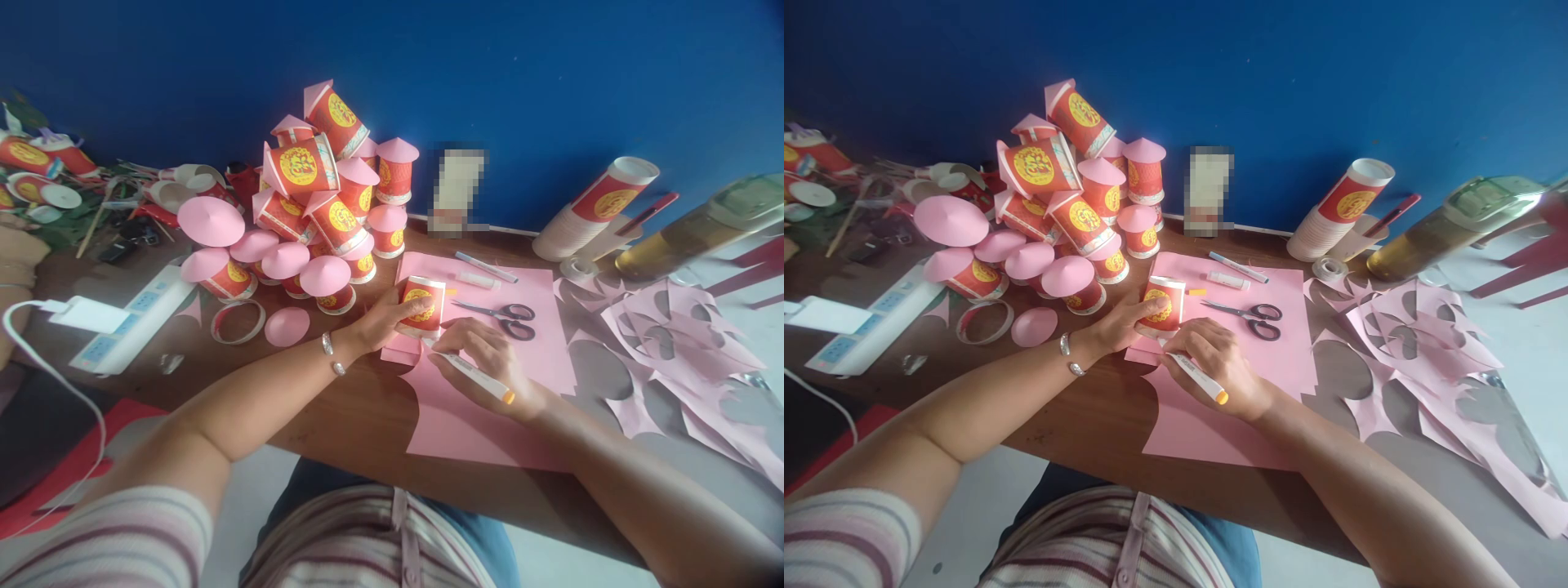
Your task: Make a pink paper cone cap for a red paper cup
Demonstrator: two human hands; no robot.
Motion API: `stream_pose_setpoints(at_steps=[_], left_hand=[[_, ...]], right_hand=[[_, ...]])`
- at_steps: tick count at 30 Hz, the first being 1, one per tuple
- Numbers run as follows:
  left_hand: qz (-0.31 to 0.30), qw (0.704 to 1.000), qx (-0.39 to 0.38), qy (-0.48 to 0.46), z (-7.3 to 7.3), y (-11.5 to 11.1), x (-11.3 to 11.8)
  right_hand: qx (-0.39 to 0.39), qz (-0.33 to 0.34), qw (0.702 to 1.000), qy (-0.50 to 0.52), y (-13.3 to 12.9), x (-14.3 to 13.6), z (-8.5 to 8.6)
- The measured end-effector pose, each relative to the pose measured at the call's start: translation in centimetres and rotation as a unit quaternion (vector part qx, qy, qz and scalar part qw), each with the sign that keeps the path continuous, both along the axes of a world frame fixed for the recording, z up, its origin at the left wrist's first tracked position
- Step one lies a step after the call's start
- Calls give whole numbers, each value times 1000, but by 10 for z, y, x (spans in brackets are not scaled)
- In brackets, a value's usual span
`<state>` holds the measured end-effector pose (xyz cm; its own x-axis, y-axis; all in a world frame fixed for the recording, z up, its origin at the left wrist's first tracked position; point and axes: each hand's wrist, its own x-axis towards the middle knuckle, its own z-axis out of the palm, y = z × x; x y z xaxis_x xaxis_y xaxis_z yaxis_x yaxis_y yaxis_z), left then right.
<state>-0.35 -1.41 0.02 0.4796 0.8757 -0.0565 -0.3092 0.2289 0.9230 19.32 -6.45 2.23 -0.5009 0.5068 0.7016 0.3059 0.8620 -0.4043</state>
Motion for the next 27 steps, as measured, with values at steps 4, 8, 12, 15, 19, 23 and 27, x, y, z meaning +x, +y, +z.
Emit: stream_pose_setpoints(at_steps=[4, 8, 12, 15, 19, 23, 27], left_hand=[[2, 1000, 14, -4, 1, 0, 0], [-2, 1000, 20, -3, -2, 2, 0], [2, 1000, 8, -4, -4, 2, -1], [1, 1000, -3, -8, -3, 2, -1], [-4, 1000, -28, -11, 1, 0, -1], [-11, 999, -42, -13, 3, -1, -2], [-16, 998, -52, -15, 4, -2, -3]], right_hand=[[0, -5, 1000, 0, 1, 0, -2], [6, -19, 1000, 0, 2, -1, -4], [14, -38, 999, -2, 3, 0, -5], [21, -48, 999, 1, 3, 1, -5], [21, -52, 998, -3, 4, 3, -5], [39, -68, 997, 4, 6, 2, -5], [60, -81, 995, 11, 6, 3, -6]])
